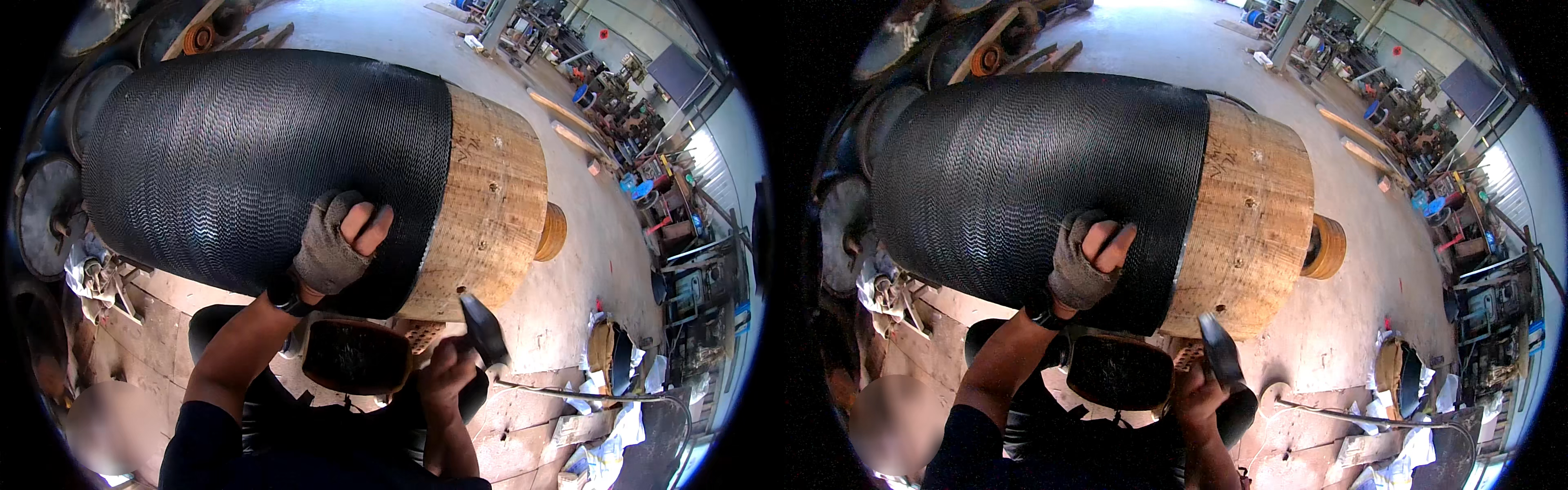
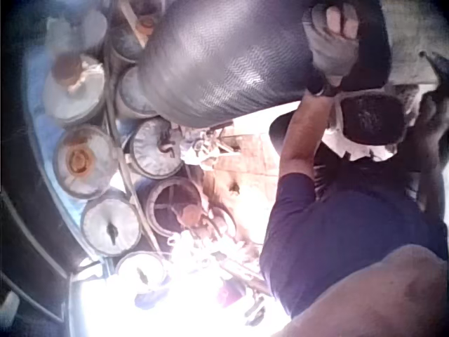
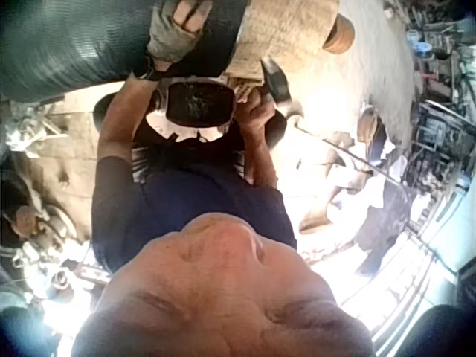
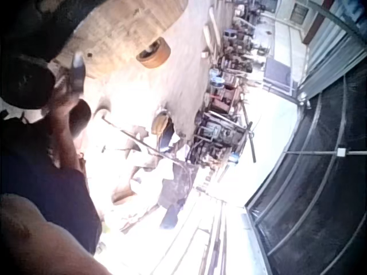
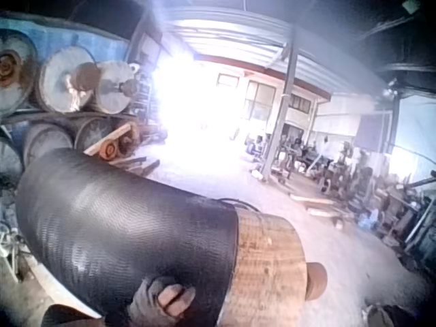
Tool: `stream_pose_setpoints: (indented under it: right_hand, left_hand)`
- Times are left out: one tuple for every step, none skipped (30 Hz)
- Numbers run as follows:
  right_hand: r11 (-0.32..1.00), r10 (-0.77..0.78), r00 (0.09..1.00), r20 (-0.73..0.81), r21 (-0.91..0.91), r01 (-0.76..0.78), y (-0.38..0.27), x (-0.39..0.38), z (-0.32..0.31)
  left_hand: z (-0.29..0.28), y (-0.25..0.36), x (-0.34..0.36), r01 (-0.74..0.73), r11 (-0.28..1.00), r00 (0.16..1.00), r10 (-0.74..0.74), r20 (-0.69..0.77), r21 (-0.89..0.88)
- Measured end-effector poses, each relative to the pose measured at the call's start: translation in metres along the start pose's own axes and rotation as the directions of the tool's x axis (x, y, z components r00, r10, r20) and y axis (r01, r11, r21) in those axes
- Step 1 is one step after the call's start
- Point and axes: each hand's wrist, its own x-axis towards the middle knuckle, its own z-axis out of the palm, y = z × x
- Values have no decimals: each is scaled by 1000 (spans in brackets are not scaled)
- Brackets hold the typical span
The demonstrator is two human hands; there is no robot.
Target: The person hammers a metal strip onto the edge of a black-wrapped cylindrical wooden drum. They hold the metal band in place with one hand while using a hammer to drive small nails along the rim.
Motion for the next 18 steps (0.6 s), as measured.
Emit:
stream_pose_setpoints:
  right_hand:
    - [962,-90,991,100,-249,112,6,6,5]
    - [981,83,987,138,-184,-56,2,9,7]
    - [966,248,951,186,-124,-227,-1,10,9]
    - [978,208,964,168,-22,-207,-2,7,6]
    - [980,169,975,146,79,-182,-6,3,-2]
    - [964,193,975,110,165,-209,-26,9,-9]
    - [970,51,997,-54,240,-37,-28,8,-8]
    - [996,-4,997,-75,93,11,-5,-6,-2]
    - [1000,-14,999,-38,26,15,-5,0,1]
    - [999,-25,1000,-4,-41,24,-3,5,4]
    - [993,-35,999,28,-111,37,-2,11,7]
    - [983,125,988,90,-143,-111,4,10,14]
    - [953,274,950,152,-174,-247,12,11,20]
    - [958,278,941,193,-133,-256,21,-4,17]
    - [952,307,938,159,-73,-299,14,-18,8]
    - [968,250,958,140,-29,-249,10,-16,5]
    - [980,194,974,118,14,-197,10,-14,2]
    - [977,210,969,133,1,-212,13,-18,1]
  left_hand:
    - [0,0,-2,-5,1000,1000,5,6,12]
    - [-1,-2,-2,-13,1000,1000,12,6,28]
    - [-1,-2,-3,-32,999,999,32,-9,23]
    - [2,-3,-4,-50,998,998,51,-35,28]
    - [4,-5,-2,-68,997,996,70,-61,34]
    - [4,-2,-2,-54,998,998,55,-36,22]
    - [3,1,2,-41,999,999,41,-11,10]
    - [2,2,8,-36,999,999,36,11,0]
    - [0,1,4,-16,1000,999,15,31,12]
    - [-1,-3,2,-10,1000,999,9,39,26]
    - [-1,-7,2,-7,999,999,6,40,38]
    - [1,-8,4,-11,1000,1000,11,4,18]
    - [3,-9,4,-16,999,1000,16,-13,29]
    - [5,-10,4,-20,999,999,21,-29,41]
    - [4,-6,2,-6,999,999,8,-40,51]
    - [5,-5,8,-7,996,997,14,-82,88]
    - [7,-9,11,-3,995,998,10,-67,104]
    - [10,-12,16,-8,993,998,15,-54,117]
